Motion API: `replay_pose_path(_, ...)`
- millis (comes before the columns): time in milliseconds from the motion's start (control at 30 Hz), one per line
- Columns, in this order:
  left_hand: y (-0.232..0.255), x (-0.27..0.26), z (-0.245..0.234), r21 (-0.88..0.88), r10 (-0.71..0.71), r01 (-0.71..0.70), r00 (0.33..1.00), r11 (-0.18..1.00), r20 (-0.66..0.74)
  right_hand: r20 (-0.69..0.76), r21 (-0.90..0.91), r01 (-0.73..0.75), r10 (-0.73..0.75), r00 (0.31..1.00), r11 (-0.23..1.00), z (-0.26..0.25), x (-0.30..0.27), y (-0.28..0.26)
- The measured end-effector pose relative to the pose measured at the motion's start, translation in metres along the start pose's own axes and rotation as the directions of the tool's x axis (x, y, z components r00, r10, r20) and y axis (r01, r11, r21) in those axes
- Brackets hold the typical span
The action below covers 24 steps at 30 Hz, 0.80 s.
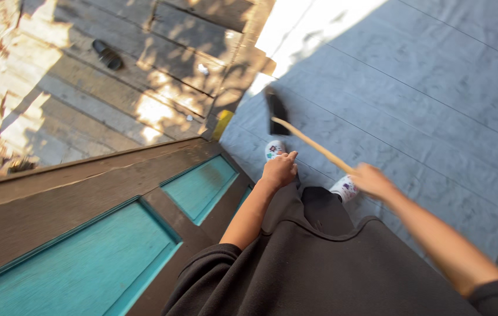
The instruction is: The person sweeps the floor using a broom, pushing debris toward and through an open doorway.
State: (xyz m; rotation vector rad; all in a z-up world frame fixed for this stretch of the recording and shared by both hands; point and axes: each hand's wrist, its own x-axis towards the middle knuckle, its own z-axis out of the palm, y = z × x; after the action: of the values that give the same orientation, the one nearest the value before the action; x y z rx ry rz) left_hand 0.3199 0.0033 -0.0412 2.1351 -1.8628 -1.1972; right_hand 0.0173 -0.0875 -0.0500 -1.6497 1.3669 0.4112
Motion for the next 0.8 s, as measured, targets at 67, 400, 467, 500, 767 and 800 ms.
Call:
replay_pose_path(67,-0.032,-0.005,-0.013,-0.026,-0.128,0.128,0.992,0.991,-0.012,0.103,-0.037,-0.076,0.079,0.991,0.996,0.022,0.052,-0.118)
replay_pose_path(400,-0.053,0.0,-0.028,-0.025,-0.21,0.213,0.973,0.977,0.1,0.248,0.406,-0.261,0.169,0.954,0.876,-0.039,0.012,-0.251)
replay_pose_path(467,-0.032,0.018,-0.019,-0.049,-0.118,0.125,0.986,0.991,0.119,0.199,0.392,-0.294,0.232,0.952,0.872,-0.056,-0.009,-0.225)
replay_pose_path(500,-0.018,0.026,-0.013,-0.044,-0.056,0.061,0.993,0.997,0.107,0.168,0.396,-0.31,0.264,0.95,0.864,-0.065,-0.022,-0.207)
replay_pose_path(767,0.041,0.042,-0.006,-0.106,0.144,-0.13,0.979,0.986,0.144,-0.203,0.325,-0.53,0.605,0.77,0.783,-0.123,-0.11,-0.011)
replay_pose_path(800,0.035,0.04,-0.004,-0.096,0.114,-0.099,0.979,0.991,0.17,-0.254,0.269,-0.561,0.62,0.743,0.783,-0.128,-0.116,0.015)
